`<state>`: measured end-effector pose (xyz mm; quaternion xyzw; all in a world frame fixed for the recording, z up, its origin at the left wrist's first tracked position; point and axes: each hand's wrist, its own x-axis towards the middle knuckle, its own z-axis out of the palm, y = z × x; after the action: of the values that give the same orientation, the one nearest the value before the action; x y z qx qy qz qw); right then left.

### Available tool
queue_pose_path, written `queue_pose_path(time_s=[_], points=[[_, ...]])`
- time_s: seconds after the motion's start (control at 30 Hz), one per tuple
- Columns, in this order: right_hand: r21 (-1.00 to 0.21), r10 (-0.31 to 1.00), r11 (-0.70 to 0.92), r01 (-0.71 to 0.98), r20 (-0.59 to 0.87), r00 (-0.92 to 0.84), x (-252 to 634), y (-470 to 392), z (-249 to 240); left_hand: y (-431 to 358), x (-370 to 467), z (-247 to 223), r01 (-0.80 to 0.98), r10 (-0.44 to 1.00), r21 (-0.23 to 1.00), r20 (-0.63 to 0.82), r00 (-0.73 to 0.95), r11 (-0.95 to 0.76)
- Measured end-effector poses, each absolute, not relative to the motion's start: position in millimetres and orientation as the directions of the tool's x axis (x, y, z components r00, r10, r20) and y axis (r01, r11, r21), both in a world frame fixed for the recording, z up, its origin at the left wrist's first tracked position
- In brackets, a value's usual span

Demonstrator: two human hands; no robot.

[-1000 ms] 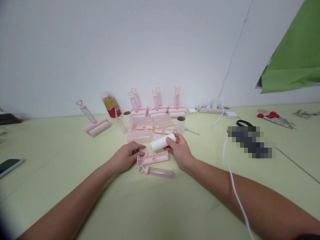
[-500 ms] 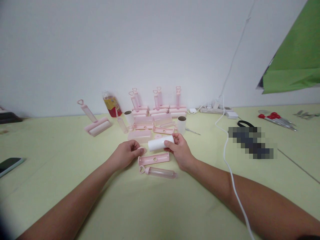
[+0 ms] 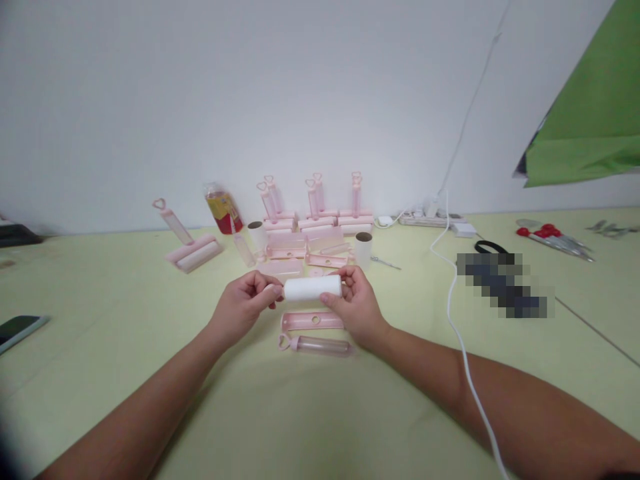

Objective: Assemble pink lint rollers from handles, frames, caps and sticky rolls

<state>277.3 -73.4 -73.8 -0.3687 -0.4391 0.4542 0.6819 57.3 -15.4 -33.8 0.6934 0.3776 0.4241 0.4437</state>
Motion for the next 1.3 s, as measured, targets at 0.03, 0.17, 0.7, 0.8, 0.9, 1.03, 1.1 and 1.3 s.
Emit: queue_pose_path(time_s=[0.03,0.17,0.7,0.8,0.9,1.03,1.1,1.3], points=[[-0.9,0.94,0.326,-0.29,0.277,0.197,277,-75,-73,-16,57,-33,0.136,0.895,0.932,0.27,0.354,-0.335],[-0.897,0.942,0.333,-0.289,0.305,0.139,275,-80,-74,-20,56,-30,0.152,0.814,0.825,0.476,0.332,-0.544],[-0.918,0.974,0.182,-0.354,0.216,-0.061,274,-81,-72,-34,57,-20,0.394,0.396,0.238,0.832,0.39,-0.888],[-0.916,0.972,0.166,-0.366,0.215,-0.096,275,-81,-72,-36,59,-17,0.383,0.381,0.227,0.834,0.398,-0.896],[-0.916,0.967,0.162,-0.366,0.222,-0.128,276,-81,-73,-38,60,-17,0.372,0.38,0.234,0.838,0.391,-0.898],[-0.921,0.966,0.154,-0.358,0.217,-0.142,276,-81,-76,-38,61,-20,0.343,0.396,0.27,0.834,0.383,-0.9],[-0.927,0.972,0.151,-0.345,0.202,-0.117,276,-80,-77,-38,62,-21,0.346,0.424,0.297,0.817,0.391,-0.89],[-0.945,0.981,0.196,-0.261,0.193,0.037,280,-75,-77,-39,67,-25,0.381,0.591,0.456,0.68,0.434,-0.805]])
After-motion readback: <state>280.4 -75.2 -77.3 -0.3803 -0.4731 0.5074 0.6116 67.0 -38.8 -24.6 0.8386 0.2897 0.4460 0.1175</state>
